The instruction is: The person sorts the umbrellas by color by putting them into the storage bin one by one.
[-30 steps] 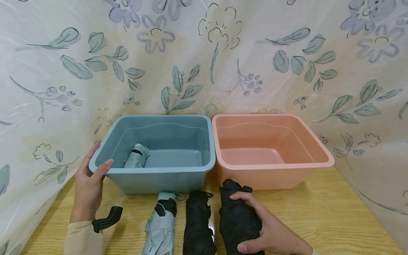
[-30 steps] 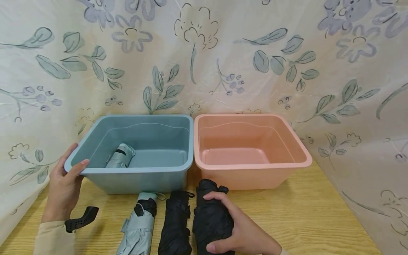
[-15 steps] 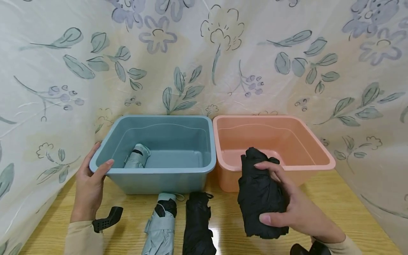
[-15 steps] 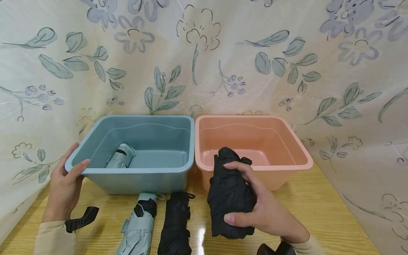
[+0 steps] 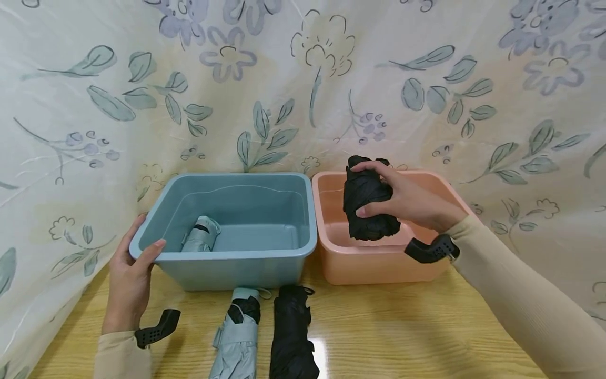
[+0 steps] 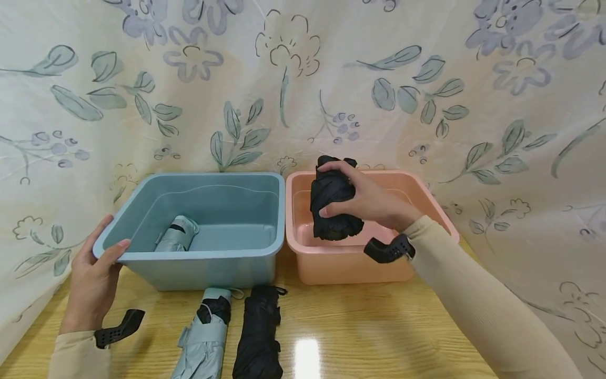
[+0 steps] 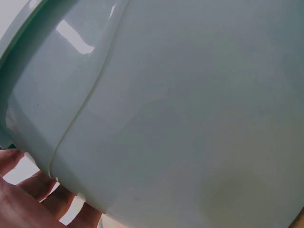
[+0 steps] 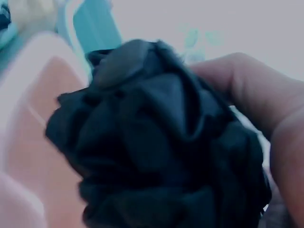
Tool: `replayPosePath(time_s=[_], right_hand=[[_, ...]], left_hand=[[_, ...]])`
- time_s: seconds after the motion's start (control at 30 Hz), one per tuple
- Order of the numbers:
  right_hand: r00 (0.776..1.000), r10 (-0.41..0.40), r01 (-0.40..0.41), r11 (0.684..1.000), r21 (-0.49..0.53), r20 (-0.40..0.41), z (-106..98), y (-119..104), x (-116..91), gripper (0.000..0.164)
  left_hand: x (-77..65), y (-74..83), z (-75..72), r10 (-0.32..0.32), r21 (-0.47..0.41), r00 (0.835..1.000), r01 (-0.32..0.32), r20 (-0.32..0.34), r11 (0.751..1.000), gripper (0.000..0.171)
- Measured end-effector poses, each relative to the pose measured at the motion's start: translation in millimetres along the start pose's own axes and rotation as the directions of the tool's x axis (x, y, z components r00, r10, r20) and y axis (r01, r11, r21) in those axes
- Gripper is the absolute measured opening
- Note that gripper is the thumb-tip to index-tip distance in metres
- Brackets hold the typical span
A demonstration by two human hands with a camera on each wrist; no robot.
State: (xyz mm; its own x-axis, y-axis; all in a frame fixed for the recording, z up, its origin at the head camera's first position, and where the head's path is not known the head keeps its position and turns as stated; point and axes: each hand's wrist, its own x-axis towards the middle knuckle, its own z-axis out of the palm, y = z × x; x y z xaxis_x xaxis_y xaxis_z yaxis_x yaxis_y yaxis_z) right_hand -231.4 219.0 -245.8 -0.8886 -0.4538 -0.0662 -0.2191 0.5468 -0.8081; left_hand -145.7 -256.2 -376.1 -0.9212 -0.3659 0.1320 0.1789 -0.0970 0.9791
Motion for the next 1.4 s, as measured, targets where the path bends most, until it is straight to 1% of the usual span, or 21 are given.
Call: replayPosePath(time_s=[0.1,0.23,0.33,0.47,0.63,0.73,0.87,0.97,1.13,1.23,1.4], right_hand=[[0.996,0.057,-0.056,0.998,-0.014,0.071,-2.3,6.8,25.7,0.082],[0.981,0.097,-0.085,0.993,-0.079,0.167,2.0,16.2,51.5,0.082],[0.969,0.106,-0.087,0.992,-0.095,0.224,7.5,20.9,64.6,0.083],[0.955,0.125,-0.107,0.991,-0.081,0.268,14.7,24.5,76.2,0.084],[0.952,0.133,-0.12,0.991,-0.064,0.276,21.4,29.1,82.7,0.084],[0.942,0.138,-0.155,0.987,0.032,0.307,26.4,33.4,84.7,0.084],[0.923,0.131,-0.201,0.966,0.164,0.363,31.8,40.8,88.6,0.082],[0.911,0.153,-0.228,0.961,0.158,0.383,33.1,47.3,92.4,0.083],[0.88,0.231,-0.288,0.954,0.08,0.416,34.9,50.5,94.3,0.085],[0.872,0.249,-0.298,0.953,0.055,0.421,35.6,50.0,95.0,0.084],[0.86,0.253,-0.306,0.951,0.05,0.443,36.8,51.7,97.1,0.083]], left_hand=[[-1.1,-1.4,-1.1,-0.001,-0.006,1.0,0.001,0.006,1.0,0.066],[-2.0,-2.4,-0.9,0.003,-0.013,1.0,-0.003,0.01,1.0,0.065],[-2.6,-2.6,-0.1,0.008,-0.022,1.0,-0.008,0.012,1.0,0.065],[-2.9,-2.1,1.6,0.01,-0.029,1.0,-0.01,0.017,1.0,0.065],[-2.8,-1.6,3.3,0.01,-0.03,1.0,-0.009,0.017,1.0,0.065],[-2.7,-1.4,3.1,0.018,-0.033,1.0,-0.018,0.012,0.999,0.065],[-3.3,-1.5,1.8,0.024,-0.032,1.0,-0.024,0.009,0.999,0.066],[-3.4,-1.6,0.9,0.02,-0.03,1.0,-0.02,0.011,0.999,0.066],[-3.5,-2.0,0.2,0.02,-0.042,1.0,-0.02,0.011,0.999,0.066],[-3.1,-2.2,-0.2,0.027,-0.047,1.0,-0.027,0.009,0.999,0.066],[-2.3,-1.0,-0.4,0.022,-0.031,1.0,-0.021,0.008,0.999,0.066]])
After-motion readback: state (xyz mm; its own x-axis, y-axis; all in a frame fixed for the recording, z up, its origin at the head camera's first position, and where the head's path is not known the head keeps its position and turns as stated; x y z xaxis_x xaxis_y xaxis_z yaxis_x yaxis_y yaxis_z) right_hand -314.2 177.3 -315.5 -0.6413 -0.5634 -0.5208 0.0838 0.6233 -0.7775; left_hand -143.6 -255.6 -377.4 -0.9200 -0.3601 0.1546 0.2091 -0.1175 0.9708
